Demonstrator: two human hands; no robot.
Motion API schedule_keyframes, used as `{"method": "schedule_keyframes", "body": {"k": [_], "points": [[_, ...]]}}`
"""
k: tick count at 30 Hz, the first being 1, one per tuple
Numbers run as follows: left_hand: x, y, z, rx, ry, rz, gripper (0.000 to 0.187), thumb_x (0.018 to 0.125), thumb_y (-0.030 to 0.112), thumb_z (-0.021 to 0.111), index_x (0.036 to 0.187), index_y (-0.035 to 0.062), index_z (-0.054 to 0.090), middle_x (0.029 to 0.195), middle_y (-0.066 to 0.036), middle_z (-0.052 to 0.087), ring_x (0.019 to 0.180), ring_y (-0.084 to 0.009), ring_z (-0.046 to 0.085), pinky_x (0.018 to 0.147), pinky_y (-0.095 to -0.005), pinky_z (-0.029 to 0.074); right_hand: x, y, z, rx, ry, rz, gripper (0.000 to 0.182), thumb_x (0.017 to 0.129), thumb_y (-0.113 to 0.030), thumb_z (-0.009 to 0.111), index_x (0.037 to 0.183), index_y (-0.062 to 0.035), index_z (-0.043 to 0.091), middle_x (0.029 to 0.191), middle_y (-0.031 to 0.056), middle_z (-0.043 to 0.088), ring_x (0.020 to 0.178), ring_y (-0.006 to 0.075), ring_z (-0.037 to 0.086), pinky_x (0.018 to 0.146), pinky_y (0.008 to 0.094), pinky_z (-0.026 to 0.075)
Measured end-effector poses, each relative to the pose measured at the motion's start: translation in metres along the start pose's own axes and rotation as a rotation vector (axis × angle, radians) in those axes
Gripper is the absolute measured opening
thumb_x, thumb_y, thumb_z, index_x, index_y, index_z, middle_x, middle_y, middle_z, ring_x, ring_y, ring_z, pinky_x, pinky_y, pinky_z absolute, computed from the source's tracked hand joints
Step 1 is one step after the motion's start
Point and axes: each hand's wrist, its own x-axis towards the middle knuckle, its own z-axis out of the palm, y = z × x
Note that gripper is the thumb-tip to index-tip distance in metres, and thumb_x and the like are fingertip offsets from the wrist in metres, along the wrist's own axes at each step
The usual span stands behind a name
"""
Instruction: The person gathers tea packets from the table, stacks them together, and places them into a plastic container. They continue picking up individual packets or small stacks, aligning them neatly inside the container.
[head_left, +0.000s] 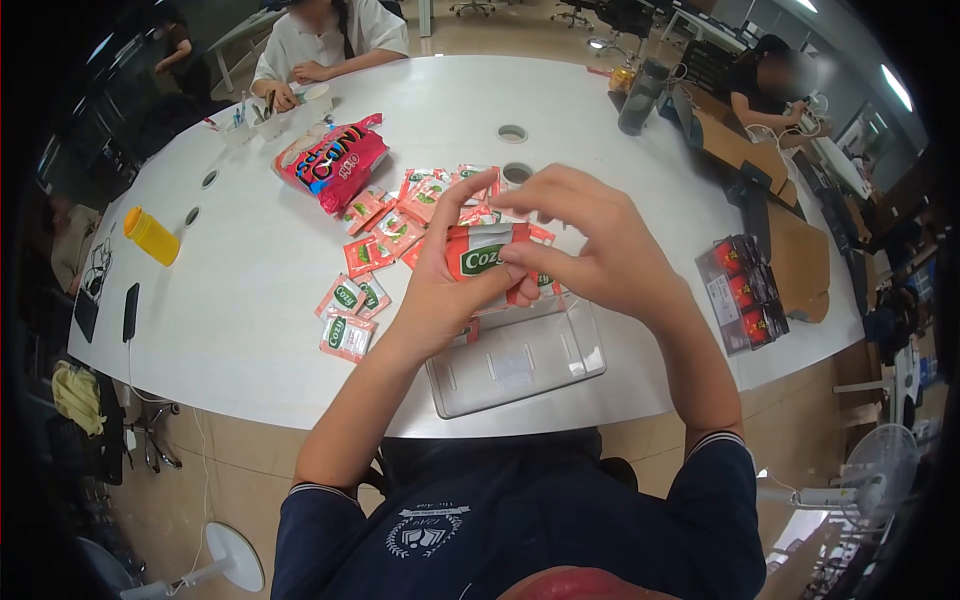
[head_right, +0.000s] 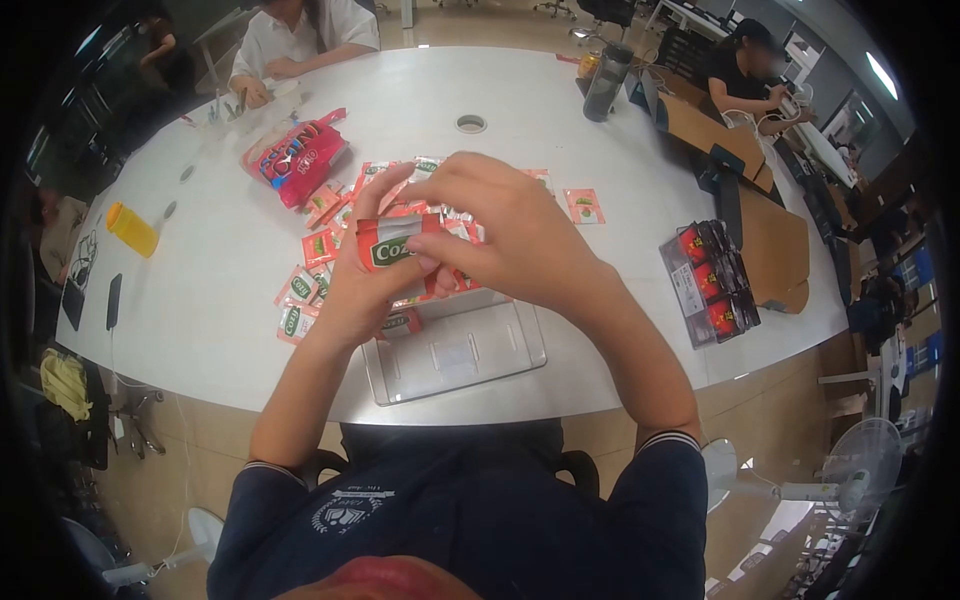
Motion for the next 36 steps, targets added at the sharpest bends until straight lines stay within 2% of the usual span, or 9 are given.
{"method": "schedule_keyframes", "body": {"k": [3,6,7,10,14,18,23,32,36], "points": [[-0.005,0.000,-0.007,0.217,0.062,0.026,0.095,0.087,0.004,0.080,0.164,0.0105,0.025,0.119,-0.016,0.071,0.092,-0.0164,0.074,0.073,-0.0300,0.060,0.001,0.005,0.003,-0.029,-0.123,-0.040,0.017,0.085,-0.012,0.081,0.099,-0.0042,0.078,0.089,0.0065,0.074,0.083,0.0213,0.067,0.075,0.0336,0.052],[-0.024,0.014,-0.024,0.407,-0.043,0.003,0.101,0.083,0.010,0.087,0.164,0.0100,0.026,0.127,-0.016,0.069,0.110,-0.0189,0.073,0.091,-0.0358,0.060,-0.004,0.000,0.001,0.055,-0.225,0.089,0.014,0.087,-0.014,0.079,0.096,-0.0041,0.077,0.089,0.0082,0.075,0.080,0.0258,0.067,0.079,0.0378,0.053],[-0.031,0.012,-0.033,0.478,-0.012,0.121,0.101,0.080,0.018,0.091,0.162,0.0086,0.034,0.137,-0.015,0.064,0.126,-0.0225,0.065,0.111,-0.0429,0.049,-0.008,0.000,0.002,0.070,-0.255,0.119,0.013,0.087,-0.014,0.079,0.095,-0.0042,0.077,0.089,0.0081,0.075,0.079,0.0254,0.067,0.079,0.0379,0.053],[-0.055,0.028,-0.049,0.762,0.060,0.127,0.098,0.077,0.025,0.094,0.158,0.0080,0.043,0.143,-0.012,0.062,0.140,-0.0247,0.055,0.122,-0.0461,0.037,-0.028,0.008,0.023,0.042,-0.358,0.073,0.011,0.086,-0.014,0.079,0.094,-0.0060,0.076,0.087,0.0069,0.073,0.082,0.0243,0.067,0.078,0.0378,0.052],[-0.078,0.021,-0.043,1.214,-0.053,0.036,0.101,0.070,0.023,0.096,0.157,0.0094,0.047,0.148,-0.016,0.059,0.131,-0.0332,0.060,0.116,-0.0469,0.042,-0.059,0.022,0.085,-0.136,-0.310,-0.169,0.008,0.087,-0.014,0.077,0.091,-0.0085,0.073,0.082,0.0051,0.065,0.083,0.0245,0.064,0.074,0.0388,0.050],[-0.078,0.000,-0.037,1.427,-0.008,-0.049,0.089,0.071,0.011,0.090,0.151,0.0083,0.052,0.116,-0.012,0.069,0.105,-0.0330,0.065,0.094,-0.0439,0.051,-0.066,0.026,0.106,-0.328,-0.275,-0.305,0.014,0.083,-0.016,0.079,0.085,-0.0082,0.068,0.078,0.0039,0.061,0.078,0.0226,0.061,0.066,0.0377,0.048],[-0.072,-0.019,-0.038,1.630,0.004,0.012,0.065,0.074,0.000,0.078,0.136,0.0064,0.058,0.100,-0.012,0.067,0.094,-0.0323,0.065,0.083,-0.0449,0.052,-0.071,0.021,0.102,-0.388,-0.262,-0.306,0.025,0.078,-0.023,0.084,0.089,-0.0065,0.069,0.079,0.0034,0.062,0.079,0.0218,0.062,0.063,0.0358,0.047],[-0.067,-0.019,-0.035,1.684,-0.065,-0.078,0.053,0.075,-0.002,0.072,0.126,0.0040,0.059,0.101,-0.012,0.064,0.096,-0.0330,0.066,0.081,-0.0439,0.054,-0.061,0.021,0.083,-0.388,-0.369,-0.075,0.084,0.066,-0.035,0.094,0.136,-0.0051,0.058,0.118,0.0108,0.063,0.108,0.0270,0.061,0.097,0.0437,0.044],[-0.066,-0.023,-0.035,1.666,-0.100,-0.110,0.050,0.075,-0.002,0.072,0.123,0.0034,0.058,0.102,-0.013,0.063,0.099,-0.0328,0.064,0.082,-0.0438,0.054,-0.065,0.030,0.105,-0.439,-0.453,0.005,0.090,0.066,-0.038,0.095,0.139,-0.0035,0.056,0.118,0.0106,0.063,0.112,0.0265,0.060,0.101,0.0426,0.041]]}}
